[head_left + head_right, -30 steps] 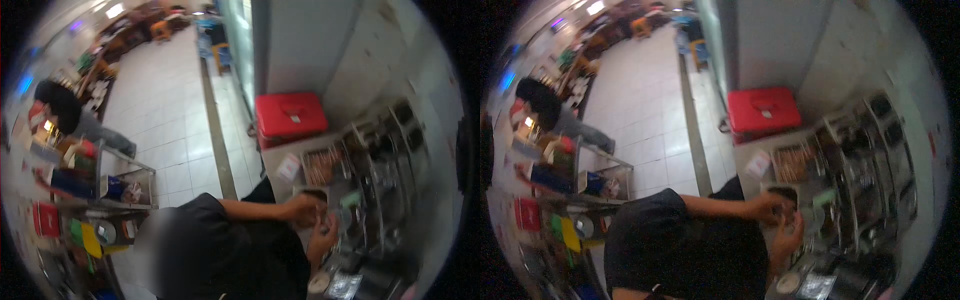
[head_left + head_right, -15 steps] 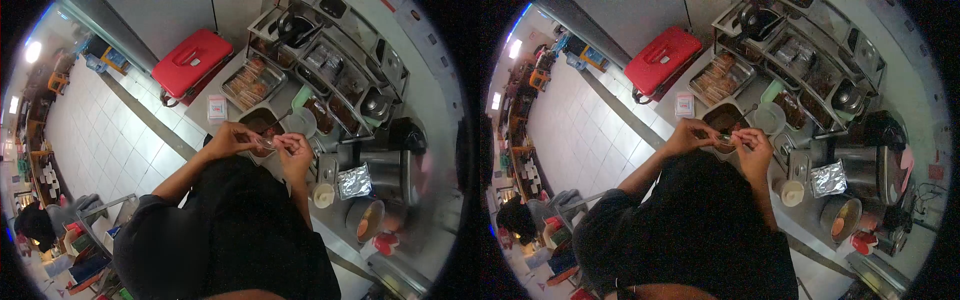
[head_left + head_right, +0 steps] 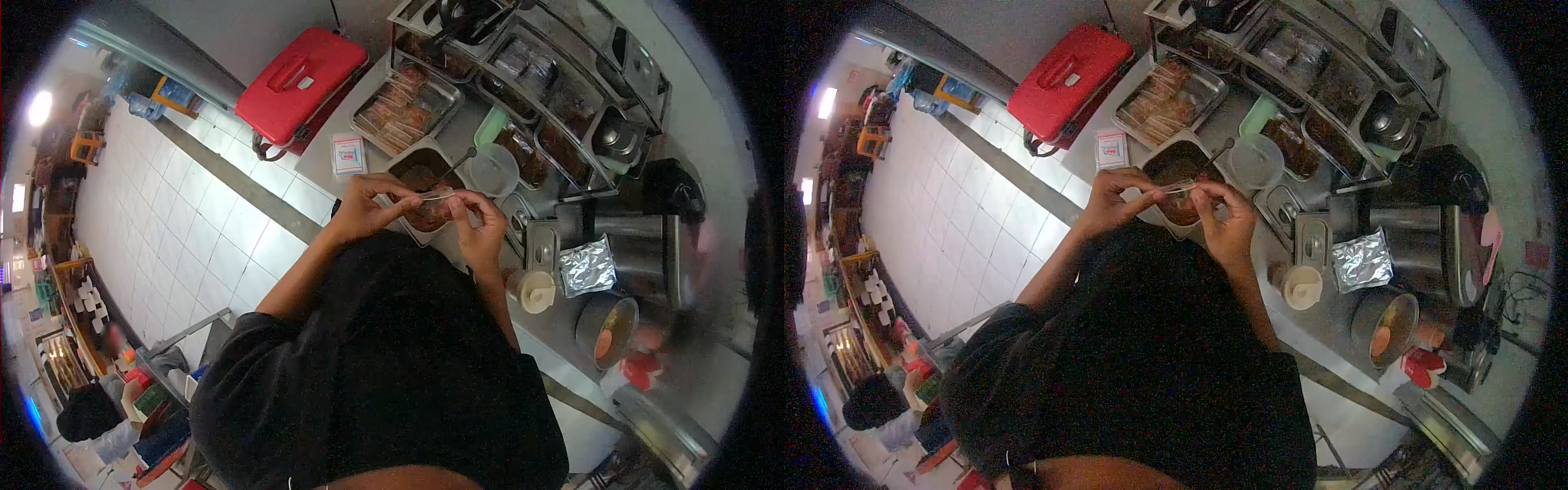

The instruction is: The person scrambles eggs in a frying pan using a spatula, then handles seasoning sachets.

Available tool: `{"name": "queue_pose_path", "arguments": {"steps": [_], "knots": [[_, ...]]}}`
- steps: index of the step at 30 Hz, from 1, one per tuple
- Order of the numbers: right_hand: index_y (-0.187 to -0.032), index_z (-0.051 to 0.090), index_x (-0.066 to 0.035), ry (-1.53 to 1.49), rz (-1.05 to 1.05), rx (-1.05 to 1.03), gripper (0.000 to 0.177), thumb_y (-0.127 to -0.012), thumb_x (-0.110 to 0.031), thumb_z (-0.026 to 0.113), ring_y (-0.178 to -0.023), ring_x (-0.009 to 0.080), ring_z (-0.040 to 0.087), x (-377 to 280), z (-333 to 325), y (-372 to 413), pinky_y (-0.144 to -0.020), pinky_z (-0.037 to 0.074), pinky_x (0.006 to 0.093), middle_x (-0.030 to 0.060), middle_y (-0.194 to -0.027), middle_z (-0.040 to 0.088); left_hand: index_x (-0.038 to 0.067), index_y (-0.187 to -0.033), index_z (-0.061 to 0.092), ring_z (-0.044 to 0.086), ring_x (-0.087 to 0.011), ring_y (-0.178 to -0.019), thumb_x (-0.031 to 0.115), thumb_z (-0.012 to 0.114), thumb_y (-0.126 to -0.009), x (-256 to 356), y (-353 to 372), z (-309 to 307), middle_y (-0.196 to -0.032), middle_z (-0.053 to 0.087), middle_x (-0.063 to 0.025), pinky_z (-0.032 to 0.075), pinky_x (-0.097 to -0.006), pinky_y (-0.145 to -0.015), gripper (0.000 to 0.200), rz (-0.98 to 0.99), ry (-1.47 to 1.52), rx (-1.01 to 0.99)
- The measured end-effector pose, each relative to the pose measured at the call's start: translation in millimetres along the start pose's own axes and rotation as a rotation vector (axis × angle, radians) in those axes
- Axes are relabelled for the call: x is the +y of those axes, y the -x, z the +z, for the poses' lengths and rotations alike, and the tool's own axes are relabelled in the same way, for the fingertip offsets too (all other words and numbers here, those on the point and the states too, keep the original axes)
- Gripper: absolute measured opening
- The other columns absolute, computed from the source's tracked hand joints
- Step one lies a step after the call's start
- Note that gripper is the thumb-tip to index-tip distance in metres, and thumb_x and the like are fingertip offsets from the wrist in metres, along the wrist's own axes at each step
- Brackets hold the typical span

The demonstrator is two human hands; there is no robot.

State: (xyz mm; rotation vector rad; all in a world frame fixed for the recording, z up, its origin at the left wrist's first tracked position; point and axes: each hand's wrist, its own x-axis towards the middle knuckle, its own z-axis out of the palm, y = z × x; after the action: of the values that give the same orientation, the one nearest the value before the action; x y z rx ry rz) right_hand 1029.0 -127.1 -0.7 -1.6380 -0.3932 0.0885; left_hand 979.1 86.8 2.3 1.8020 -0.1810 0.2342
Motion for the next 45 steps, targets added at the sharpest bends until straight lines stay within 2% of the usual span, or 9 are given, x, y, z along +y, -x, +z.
{"name": "queue_pose_path", "arguments": {"steps": [3, 7, 14, 16, 22, 34, 38, 40, 45], "knots": [[-0.094, 0.07, -0.001, -0.046, 0.01, -0.007, 0.016, -0.09, -0.017, 0.068, -0.077, 0.0119, 0.062, 9, 2, 3, -0.07, 0.049, 0.0268, 0.0066, -0.087, 0.069, 0.006, -0.091, 0.076, 0.067, -0.02, -0.076, 0.014, 0.073, -0.084, 1, 2, -3, -0.084, 0.072, -0.0101, 0.049, -0.03, -0.069, 0.011, -0.08, 0.007, -0.114], [-0.094, 0.07, 0.0, 0.072, -0.094, -0.064, 0.016, -0.09, -0.016, 0.068, -0.079, 0.0135, 0.062, 14, 1, 0, -0.07, 0.048, 0.0274, 0.0091, -0.089, 0.069, 0.006, -0.091, 0.076, 0.067, -0.02, -0.075, 0.013, 0.073, -0.084, -9, 5, -1, -0.085, 0.072, -0.0098, 0.049, -0.0295, -0.067, 0.01, -0.042, -0.019, -0.112], [-0.093, 0.072, -0.001, 0.059, -0.027, -0.042, 0.016, -0.088, -0.017, 0.07, -0.079, 0.0175, 0.063, -2, 1, 0, -0.074, 0.049, 0.0309, 0.0092, -0.087, 0.069, 0.005, -0.089, 0.076, 0.065, -0.0148, -0.068, 0.015, 0.075, -0.082, -15, 5, 2, -0.078, 0.072, -0.0086, 0.049, -0.0283, -0.062, 0.011, -0.067, 0.054, -0.091], [-0.091, 0.073, -0.003, 0.221, -0.208, -0.041, 0.014, -0.086, -0.016, 0.072, -0.083, 0.0203, 0.063, -1, 0, -2, -0.079, 0.047, 0.0342, 0.0079, -0.086, 0.069, 0.005, -0.088, 0.076, 0.065, -0.0132, -0.067, 0.015, 0.075, -0.081, -8, 1, 2, -0.077, 0.072, -0.0086, 0.049, -0.028, -0.061, 0.012, -0.047, 0.095, -0.06], [-0.088, 0.073, -0.005, 0.295, -0.237, -0.046, 0.01, -0.083, -0.014, 0.073, -0.085, 0.0238, 0.062, -11, 3, -1, -0.081, 0.046, 0.0359, 0.0067, -0.086, 0.07, 0.002, -0.08, 0.074, 0.062, -0.0111, -0.065, 0.014, 0.075, -0.081, 1, -7, 8, -0.071, 0.07, -0.007, 0.048, -0.0276, -0.06, 0.011, -0.054, -0.004, -0.076], [-0.087, 0.071, -0.006, 0.443, -0.365, 0.034, 0.01, -0.082, -0.015, 0.072, -0.087, 0.0247, 0.06, -19, 4, -2, -0.083, 0.043, 0.0395, 0.0063, -0.084, 0.067, 0.002, -0.082, 0.075, 0.065, -0.02, -0.065, 0.014, 0.077, -0.077, 17, -14, 16, -0.072, 0.069, -0.0118, 0.049, -0.0303, -0.06, 0.013, 0.073, -0.068, -0.012], [-0.088, 0.071, -0.005, 0.44, -0.317, 0.058, 0.011, -0.085, -0.015, 0.071, -0.084, 0.0239, 0.061, -22, 1, -1, -0.08, 0.045, 0.037, 0.0069, -0.083, 0.067, 0.002, -0.084, 0.075, 0.065, -0.0198, -0.065, 0.012, 0.077, -0.078, 9, -10, 11, -0.074, 0.07, -0.0121, 0.049, -0.0307, -0.061, 0.012, 0.05, -0.1, 0.004], [-0.09, 0.07, -0.002, 0.212, -0.169, 0.132, 0.012, -0.088, -0.014, 0.069, -0.081, 0.0211, 0.062, -18, 1, 1, -0.076, 0.047, 0.0335, 0.008, -0.085, 0.067, 0.002, -0.085, 0.075, 0.065, -0.0197, -0.066, 0.012, 0.076, -0.079, 6, -10, 6, -0.074, 0.07, -0.0122, 0.049, -0.0307, -0.061, 0.012, 0.044, -0.08, 0.0], [-0.094, 0.069, -0.001, 0.095, -0.144, 0.105, 0.014, -0.089, -0.014, 0.068, -0.081, 0.0183, 0.063, -5, 2, 3, -0.075, 0.049, 0.0308, 0.0098, -0.089, 0.069, 0.002, -0.086, 0.075, 0.065, -0.0189, -0.066, 0.014, 0.075, -0.081, 1, -5, 8, -0.075, 0.071, -0.0113, 0.049, -0.03, -0.062, 0.013, 0.026, -0.045, -0.011]]}}
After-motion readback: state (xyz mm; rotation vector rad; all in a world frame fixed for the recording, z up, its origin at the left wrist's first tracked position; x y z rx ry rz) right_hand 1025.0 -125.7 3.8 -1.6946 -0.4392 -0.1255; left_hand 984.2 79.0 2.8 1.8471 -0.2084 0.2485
